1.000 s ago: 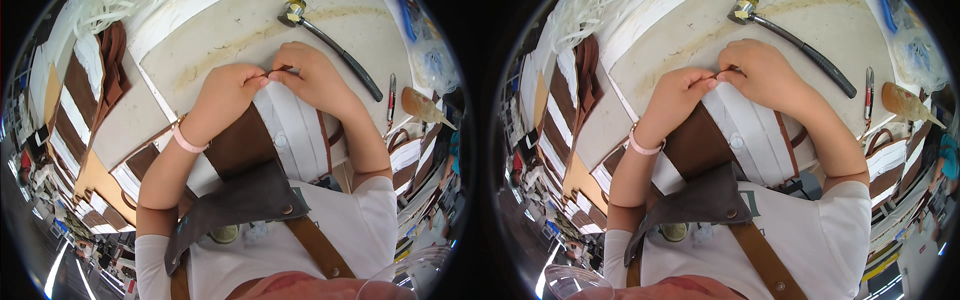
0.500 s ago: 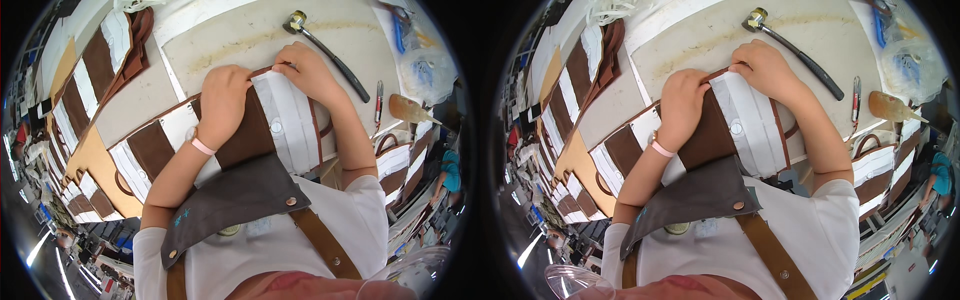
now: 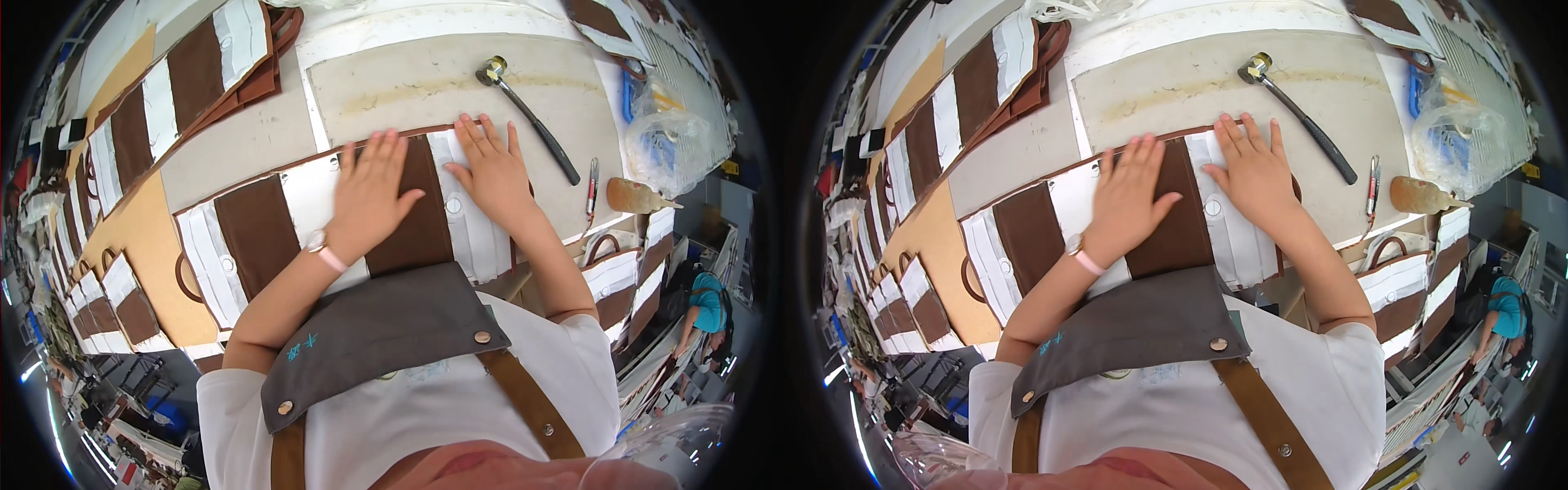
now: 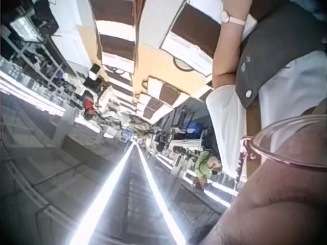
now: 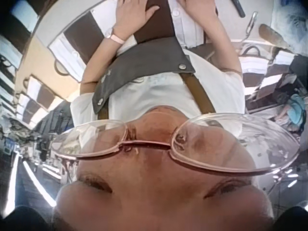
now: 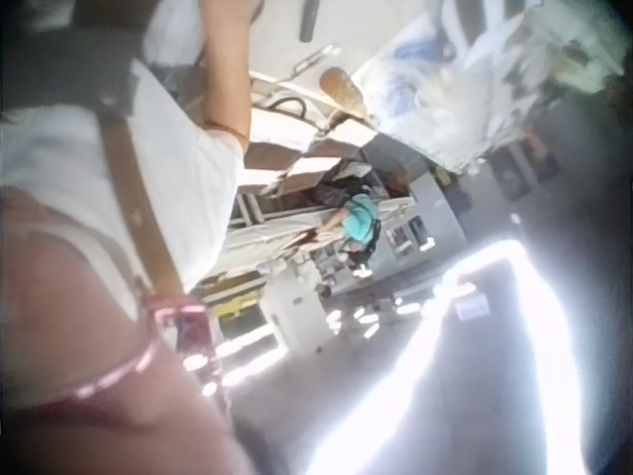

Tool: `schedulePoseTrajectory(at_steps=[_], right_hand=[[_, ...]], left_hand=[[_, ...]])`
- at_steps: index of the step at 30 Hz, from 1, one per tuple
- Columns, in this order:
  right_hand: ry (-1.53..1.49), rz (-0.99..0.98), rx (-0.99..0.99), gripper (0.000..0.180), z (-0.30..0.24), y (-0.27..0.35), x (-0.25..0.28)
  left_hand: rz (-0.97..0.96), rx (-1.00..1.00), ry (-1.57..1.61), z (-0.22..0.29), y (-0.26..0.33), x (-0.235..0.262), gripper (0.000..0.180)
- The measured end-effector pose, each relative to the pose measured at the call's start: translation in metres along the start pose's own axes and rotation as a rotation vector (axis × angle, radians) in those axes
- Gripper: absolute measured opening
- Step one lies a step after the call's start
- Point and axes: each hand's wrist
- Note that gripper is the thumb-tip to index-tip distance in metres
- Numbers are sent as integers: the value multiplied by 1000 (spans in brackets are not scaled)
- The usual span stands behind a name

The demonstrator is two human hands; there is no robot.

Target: The person assembles a brown and white striped handbag by hand. They place white plastic strips onto the bag's surface, aligning them with the pattern, and use a hammer to secure them. The person handles multiple bag components and tools on a factory workbench.

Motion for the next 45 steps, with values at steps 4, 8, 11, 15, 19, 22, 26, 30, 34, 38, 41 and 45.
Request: schedulePoseTrajectory(at_steps=[4, 8, 11, 15, 19, 22, 26, 30, 34, 38, 41, 45], right_hand=[[-21, 135, -123, 49, 31, 7, 2], [28, 283, -333, 38, 72, 9, 9], [76, 121, -377, 27, 96, 2, -9], [-302, 202, -364, 17, 98, -10, -2], [-749, 56, -416, 22, 56, -21, 87], [-514, -10, -345, 31, 27, -8, 87], [-138, -259, -292, 40, 37, 13, 53], [-328, -197, -411, 43, 11, -12, 109], [-186, -77, -326, 47, -2, -3, 62], [-161, -410, -340, 50, 10, -12, 75], [-344, -211, -324, 46, -16, -31, 113], [-565, 19, -251, 40, -69, -53, 116]], left_hand=[[5, 47, -56, -31, 39, 16, 70], [23, 11, -22, -38, 54, 18, 66], [100, 48, 16, -37, 50, 15, 66], [124, 19, -29, -43, 48, 12, 65], [146, 22, -24, -45, 50, 13, 63], [161, 10, -5, -43, 48, 15, 64], [157, -9, 1, -44, 50, 11, 63], [180, 10, -42, -47, 49, 7, 61], [183, -13, -12, -44, 46, 7, 60], [196, -11, 5, -47, 47, 8, 60], [193, 3, 7, -47, 50, 8, 59], [239, -6, 13, -42, 54, 9, 54]])
Point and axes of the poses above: each hand's wrist, its own y-axis away from the middle knuckle, its own x-axis out of the back of the hand, z = x × y, and after that the axes turned 2 degrees about -z, right-handed
